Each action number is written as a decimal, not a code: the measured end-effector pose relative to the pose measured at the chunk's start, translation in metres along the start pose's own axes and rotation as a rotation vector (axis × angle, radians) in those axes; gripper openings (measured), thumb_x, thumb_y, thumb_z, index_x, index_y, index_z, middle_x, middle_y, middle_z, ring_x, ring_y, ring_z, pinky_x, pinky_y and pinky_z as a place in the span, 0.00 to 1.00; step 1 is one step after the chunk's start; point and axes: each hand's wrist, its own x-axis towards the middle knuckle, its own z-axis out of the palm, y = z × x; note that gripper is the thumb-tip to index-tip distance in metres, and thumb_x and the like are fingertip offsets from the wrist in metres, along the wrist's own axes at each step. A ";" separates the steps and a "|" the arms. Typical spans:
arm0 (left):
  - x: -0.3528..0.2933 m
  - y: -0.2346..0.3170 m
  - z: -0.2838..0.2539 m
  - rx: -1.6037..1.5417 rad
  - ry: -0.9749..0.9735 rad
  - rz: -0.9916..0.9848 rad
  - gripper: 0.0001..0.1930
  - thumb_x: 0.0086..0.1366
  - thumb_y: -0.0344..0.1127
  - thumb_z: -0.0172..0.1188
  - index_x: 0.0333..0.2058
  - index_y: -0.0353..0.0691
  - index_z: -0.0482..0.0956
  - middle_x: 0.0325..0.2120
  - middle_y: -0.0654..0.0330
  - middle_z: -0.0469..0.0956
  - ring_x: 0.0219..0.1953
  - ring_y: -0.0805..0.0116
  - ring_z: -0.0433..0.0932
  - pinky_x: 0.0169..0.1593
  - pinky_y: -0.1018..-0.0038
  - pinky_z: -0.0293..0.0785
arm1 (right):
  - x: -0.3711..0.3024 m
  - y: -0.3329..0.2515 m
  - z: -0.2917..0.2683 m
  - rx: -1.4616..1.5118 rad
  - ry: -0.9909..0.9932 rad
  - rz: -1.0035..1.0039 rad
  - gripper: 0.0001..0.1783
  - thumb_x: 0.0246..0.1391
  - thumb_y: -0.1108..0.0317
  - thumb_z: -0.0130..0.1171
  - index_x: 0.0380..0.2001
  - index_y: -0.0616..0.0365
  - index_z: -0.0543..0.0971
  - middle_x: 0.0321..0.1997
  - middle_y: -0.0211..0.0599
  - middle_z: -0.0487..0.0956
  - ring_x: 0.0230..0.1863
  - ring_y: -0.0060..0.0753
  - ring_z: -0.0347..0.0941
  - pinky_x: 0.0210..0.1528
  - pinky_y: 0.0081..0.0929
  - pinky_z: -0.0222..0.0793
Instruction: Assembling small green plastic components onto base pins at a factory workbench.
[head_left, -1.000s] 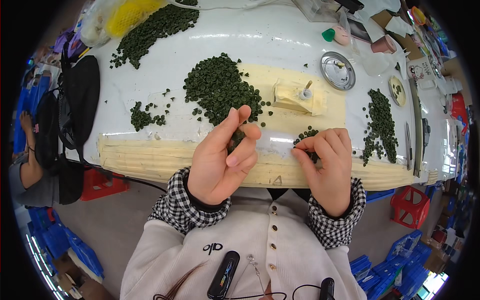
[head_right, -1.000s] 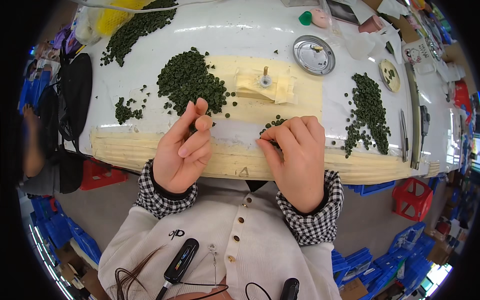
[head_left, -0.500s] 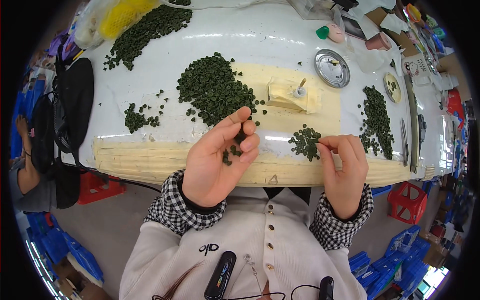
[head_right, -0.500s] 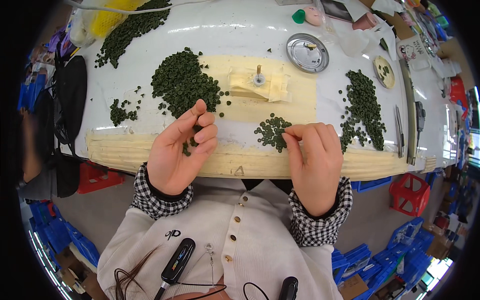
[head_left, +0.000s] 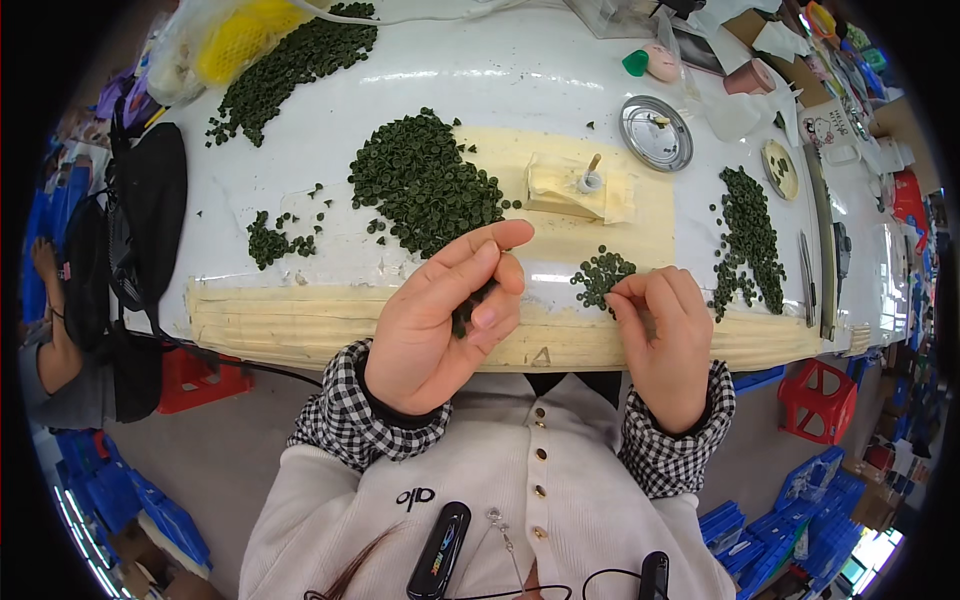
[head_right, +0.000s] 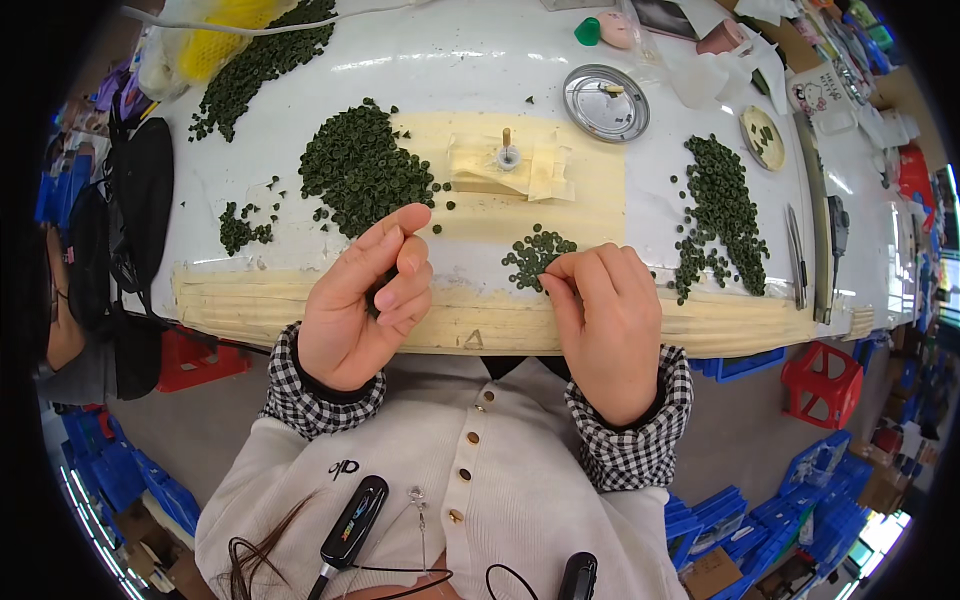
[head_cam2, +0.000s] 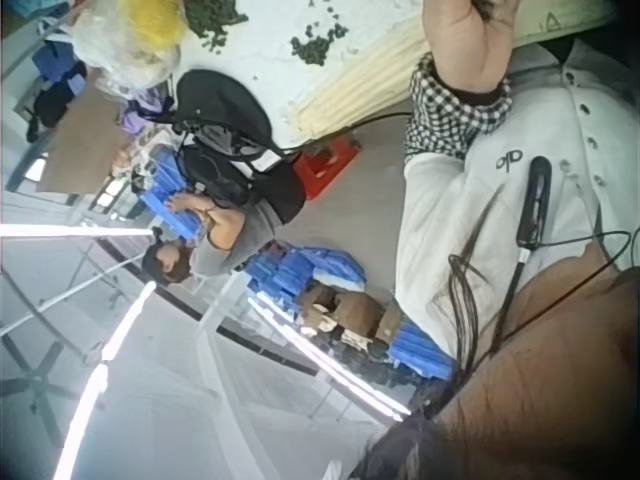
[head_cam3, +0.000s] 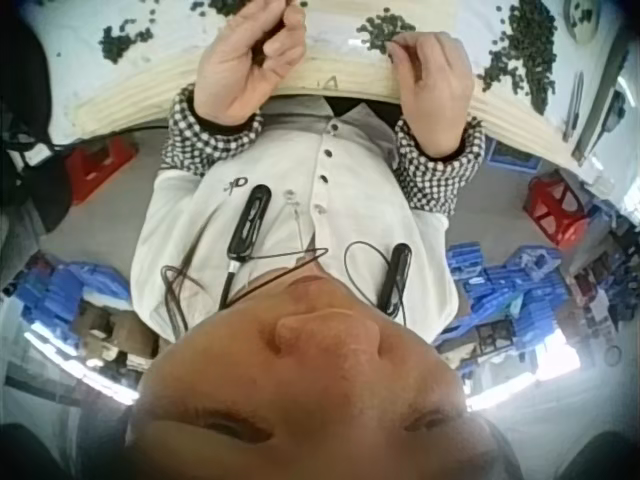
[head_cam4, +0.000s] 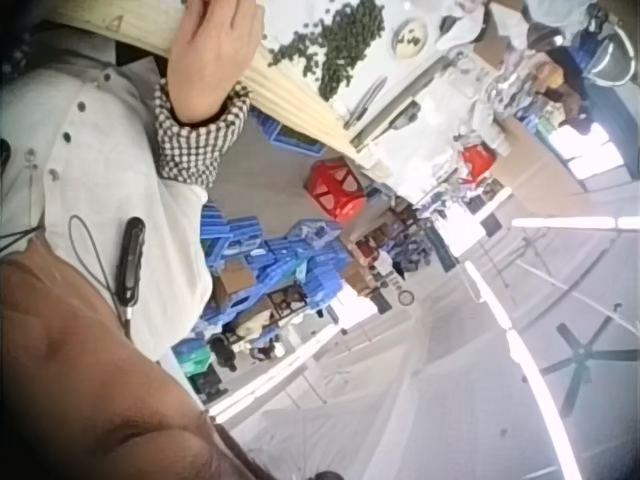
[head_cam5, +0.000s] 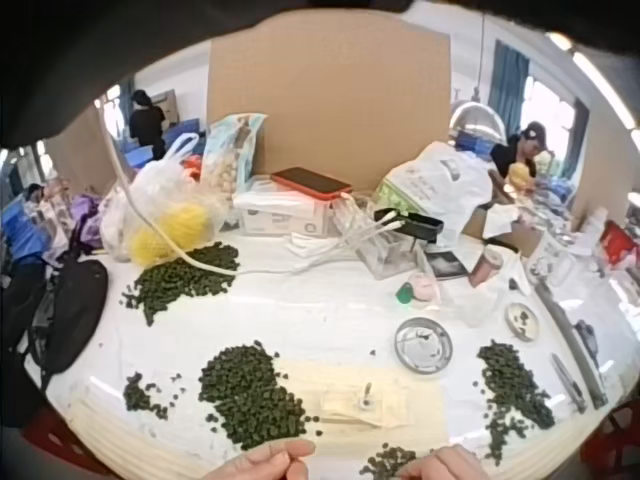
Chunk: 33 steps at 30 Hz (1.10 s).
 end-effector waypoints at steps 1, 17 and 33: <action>0.001 -0.001 0.001 0.013 0.004 0.001 0.16 0.67 0.31 0.41 0.51 0.32 0.64 0.30 0.64 0.69 0.23 0.81 0.60 0.26 0.85 0.59 | 0.000 0.000 0.001 -0.004 -0.002 -0.008 0.07 0.40 0.78 0.59 0.24 0.62 0.72 0.24 0.38 0.70 0.27 0.40 0.64 0.30 0.31 0.60; 0.001 -0.004 -0.003 0.032 0.040 -0.029 0.07 0.64 0.31 0.50 0.40 0.37 0.72 0.29 0.63 0.75 0.20 0.84 0.59 0.25 0.86 0.57 | -0.001 -0.002 0.004 0.196 0.060 0.031 0.08 0.41 0.82 0.59 0.30 0.64 0.76 0.25 0.41 0.75 0.26 0.38 0.71 0.27 0.26 0.66; 0.001 -0.010 -0.002 0.212 0.029 -0.050 0.07 0.64 0.30 0.49 0.39 0.35 0.73 0.27 0.63 0.73 0.19 0.84 0.57 0.23 0.86 0.55 | -0.003 -0.003 0.004 0.621 0.057 0.296 0.05 0.43 0.80 0.61 0.26 0.66 0.77 0.24 0.36 0.78 0.25 0.22 0.73 0.30 0.16 0.68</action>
